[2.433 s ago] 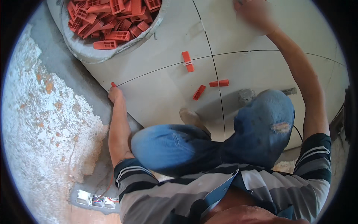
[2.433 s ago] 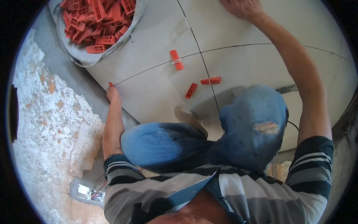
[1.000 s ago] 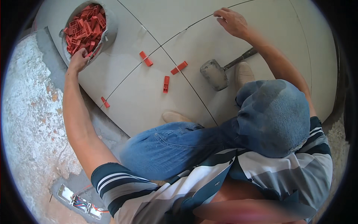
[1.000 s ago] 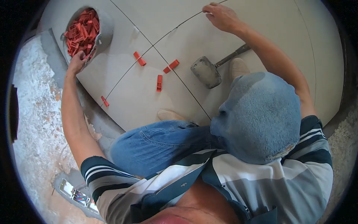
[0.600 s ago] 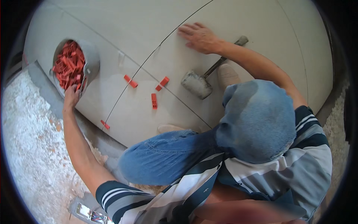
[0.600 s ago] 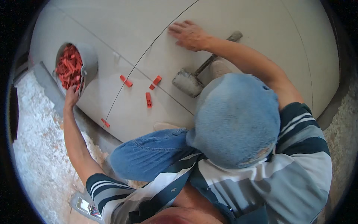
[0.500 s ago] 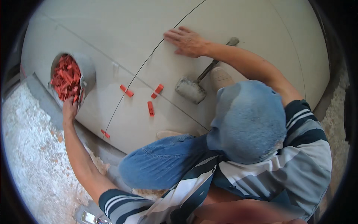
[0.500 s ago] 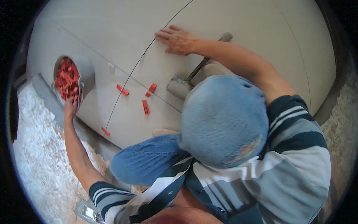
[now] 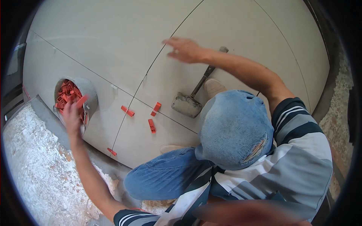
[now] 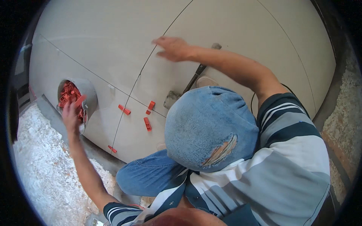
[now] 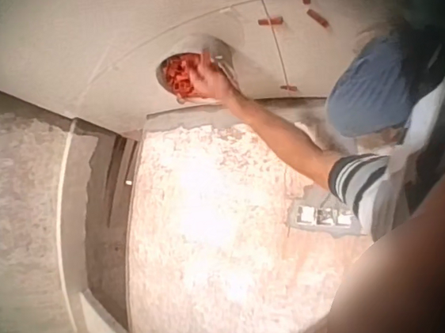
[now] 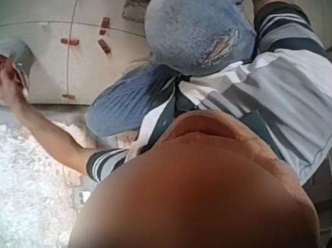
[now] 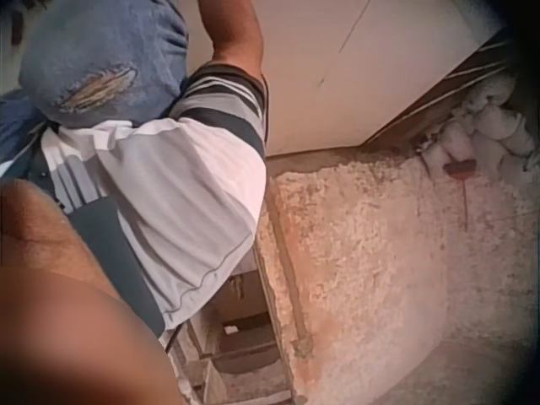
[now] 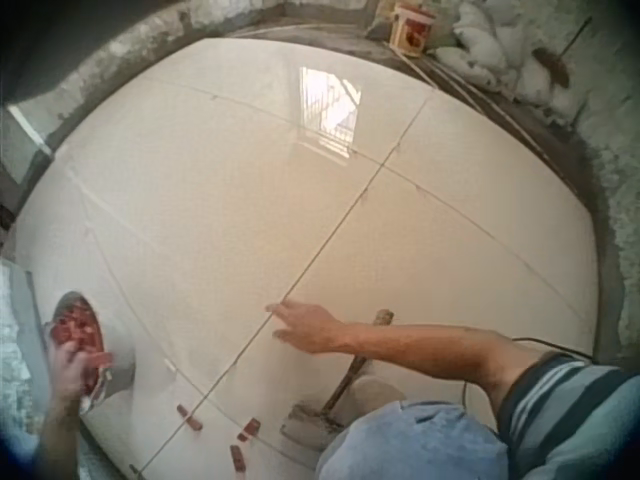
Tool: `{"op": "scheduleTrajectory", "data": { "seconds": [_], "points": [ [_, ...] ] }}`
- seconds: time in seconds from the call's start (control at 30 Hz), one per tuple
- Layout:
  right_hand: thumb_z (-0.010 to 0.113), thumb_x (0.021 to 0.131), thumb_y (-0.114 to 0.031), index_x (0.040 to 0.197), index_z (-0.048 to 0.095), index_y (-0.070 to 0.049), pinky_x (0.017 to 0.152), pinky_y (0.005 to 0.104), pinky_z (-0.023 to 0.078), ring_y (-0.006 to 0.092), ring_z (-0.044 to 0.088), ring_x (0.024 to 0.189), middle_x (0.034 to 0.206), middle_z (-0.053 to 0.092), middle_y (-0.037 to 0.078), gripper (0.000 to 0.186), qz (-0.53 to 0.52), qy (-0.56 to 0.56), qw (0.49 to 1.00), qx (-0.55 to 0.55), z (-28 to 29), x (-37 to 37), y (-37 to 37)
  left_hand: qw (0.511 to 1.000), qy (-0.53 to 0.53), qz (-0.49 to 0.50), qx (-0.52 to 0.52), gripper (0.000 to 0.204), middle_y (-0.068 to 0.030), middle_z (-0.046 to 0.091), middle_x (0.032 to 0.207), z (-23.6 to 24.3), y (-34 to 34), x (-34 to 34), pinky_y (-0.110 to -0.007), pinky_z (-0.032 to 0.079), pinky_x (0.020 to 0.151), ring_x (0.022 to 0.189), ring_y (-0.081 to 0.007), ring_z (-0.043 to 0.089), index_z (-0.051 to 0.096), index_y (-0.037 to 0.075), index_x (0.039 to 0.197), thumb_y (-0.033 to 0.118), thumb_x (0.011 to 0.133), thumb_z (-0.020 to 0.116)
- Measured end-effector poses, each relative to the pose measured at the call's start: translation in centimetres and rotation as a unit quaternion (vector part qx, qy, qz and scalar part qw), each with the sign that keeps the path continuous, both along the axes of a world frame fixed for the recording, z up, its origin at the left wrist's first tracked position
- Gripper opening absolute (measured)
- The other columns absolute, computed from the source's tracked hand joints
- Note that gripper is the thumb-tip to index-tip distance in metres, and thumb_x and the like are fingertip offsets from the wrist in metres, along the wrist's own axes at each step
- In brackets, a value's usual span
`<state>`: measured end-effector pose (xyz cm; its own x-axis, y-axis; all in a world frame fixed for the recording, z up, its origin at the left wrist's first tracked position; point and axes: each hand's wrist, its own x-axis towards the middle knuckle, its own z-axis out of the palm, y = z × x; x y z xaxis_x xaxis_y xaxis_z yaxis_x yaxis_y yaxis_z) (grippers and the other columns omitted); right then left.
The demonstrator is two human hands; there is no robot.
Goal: Laying and aligning large floor tiles using spacers and a rubber mallet.
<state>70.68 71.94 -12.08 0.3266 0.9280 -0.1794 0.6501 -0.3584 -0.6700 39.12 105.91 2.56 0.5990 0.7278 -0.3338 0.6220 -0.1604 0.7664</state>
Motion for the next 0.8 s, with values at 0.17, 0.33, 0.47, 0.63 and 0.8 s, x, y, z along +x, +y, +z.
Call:
{"op": "scheduleTrajectory", "data": {
  "seconds": [0.17,0.33,0.47,0.63,0.8],
  "points": [
    [0.06,0.09,-0.028,0.128,0.049,-0.011,0.076,0.039,0.051,0.0263,0.065,0.085,0.105,0.063,0.014,0.042,-0.024,0.244,0.961,0.13,4.7,-4.3,2.1,0.937,-0.1,-0.045,-0.332,0.025,-0.0049,0.057,0.098,-5.4,-14.1,13.5,-0.029,0.055,0.075,0.088,-0.0129,0.061,0.055,-0.001,0.112,0.018,0.096,0.052],
    [0.06,0.089,-0.016,0.114,0.059,-0.007,0.072,0.0358,0.05,0.0224,0.064,0.081,0.083,0.065,0.011,0.026,-0.102,0.228,0.956,0.151,2.8,-1.7,-1.9,0.824,-0.246,-0.033,-0.509,0.017,-0.0064,0.058,0.089,-10.6,-19.9,20.1,-0.03,0.054,0.075,0.076,-0.0136,0.057,0.052,-0.001,0.107,0.012,0.095,0.05],
    [0.059,0.086,-0.014,0.109,0.061,-0.005,0.075,0.0366,0.052,0.0246,0.065,0.087,0.095,0.066,0.015,0.025,-0.143,0.191,0.959,0.155,1.5,0.2,-4.8,0.779,-0.267,0.063,-0.564,0.012,-0.0054,0.055,0.083,-12.3,-24.2,22.5,-0.035,0.054,0.074,0.072,-0.0152,0.054,0.052,0.0,0.103,0.008,0.095,0.047],
    [0.058,0.083,-0.01,0.115,0.056,-0.003,0.071,0.0313,0.051,0.0175,0.062,0.081,0.092,0.065,0.009,0.033,-0.149,0.314,0.933,0.095,0.5,0.4,-5.6,0.711,-0.275,0.107,-0.638,0.016,-0.0075,0.055,0.086,-14.3,-24.8,21.4,-0.039,0.053,0.08,0.076,-0.0189,0.055,0.051,0.0,0.102,0.013,0.096,0.043],
    [0.06,0.08,-0.011,0.118,0.052,-0.002,0.068,0.0291,0.05,0.0144,0.06,0.077,0.089,0.062,0.005,0.04,-0.107,0.495,0.861,0.042,-0.2,1.2,-6.1,0.708,-0.247,0.149,-0.645,0.013,-0.0075,0.055,0.08,-14.3,-25.5,20.9,-0.037,0.054,0.068,0.069,-0.0192,0.055,0.051,0.002,0.097,0.01,0.093,0.042]
  ]
}}
